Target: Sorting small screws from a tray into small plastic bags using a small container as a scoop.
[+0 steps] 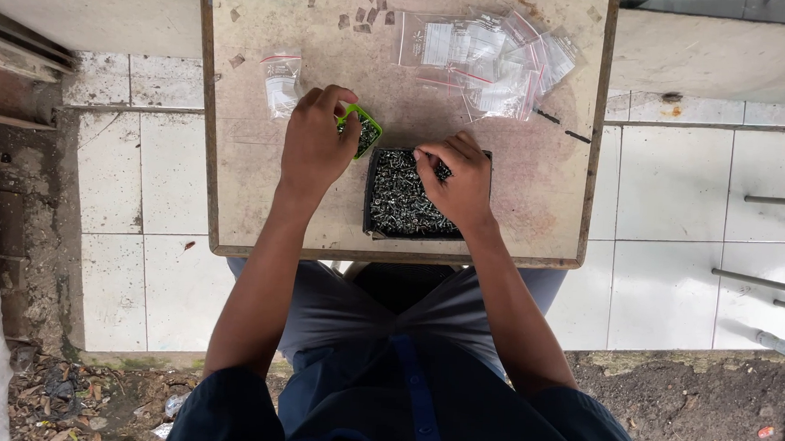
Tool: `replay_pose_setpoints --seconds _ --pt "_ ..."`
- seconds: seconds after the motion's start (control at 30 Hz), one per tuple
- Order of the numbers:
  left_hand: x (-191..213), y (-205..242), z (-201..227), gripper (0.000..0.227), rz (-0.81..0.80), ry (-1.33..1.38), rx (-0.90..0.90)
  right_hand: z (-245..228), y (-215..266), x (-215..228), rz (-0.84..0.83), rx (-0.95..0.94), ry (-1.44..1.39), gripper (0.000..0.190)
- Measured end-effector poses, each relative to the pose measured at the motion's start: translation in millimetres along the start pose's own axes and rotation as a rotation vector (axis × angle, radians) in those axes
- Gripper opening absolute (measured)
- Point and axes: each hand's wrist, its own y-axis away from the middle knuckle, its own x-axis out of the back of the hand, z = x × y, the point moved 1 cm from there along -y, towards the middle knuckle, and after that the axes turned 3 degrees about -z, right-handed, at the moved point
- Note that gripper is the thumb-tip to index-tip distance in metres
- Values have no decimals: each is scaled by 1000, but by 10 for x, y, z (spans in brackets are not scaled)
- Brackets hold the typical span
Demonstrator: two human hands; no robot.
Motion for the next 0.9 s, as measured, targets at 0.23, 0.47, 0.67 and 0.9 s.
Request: replay_pose_setpoints --seconds 0.23,0.47,0.67,0.9 --pt "18 243 59 47 -41 -266 83 -23 -21 5 22 13 -17 6" --pt "-103 272 -127 38 78 -449 -18 -64 -28 12 3 12 -6 7" --pt "-70 161 -125 20 -80 -413 -105 -65 -13 19 -12 17 19 6" --pt "234 358 -187 43 -25 35 -90 -275 102 220 -329 -26 190 26"
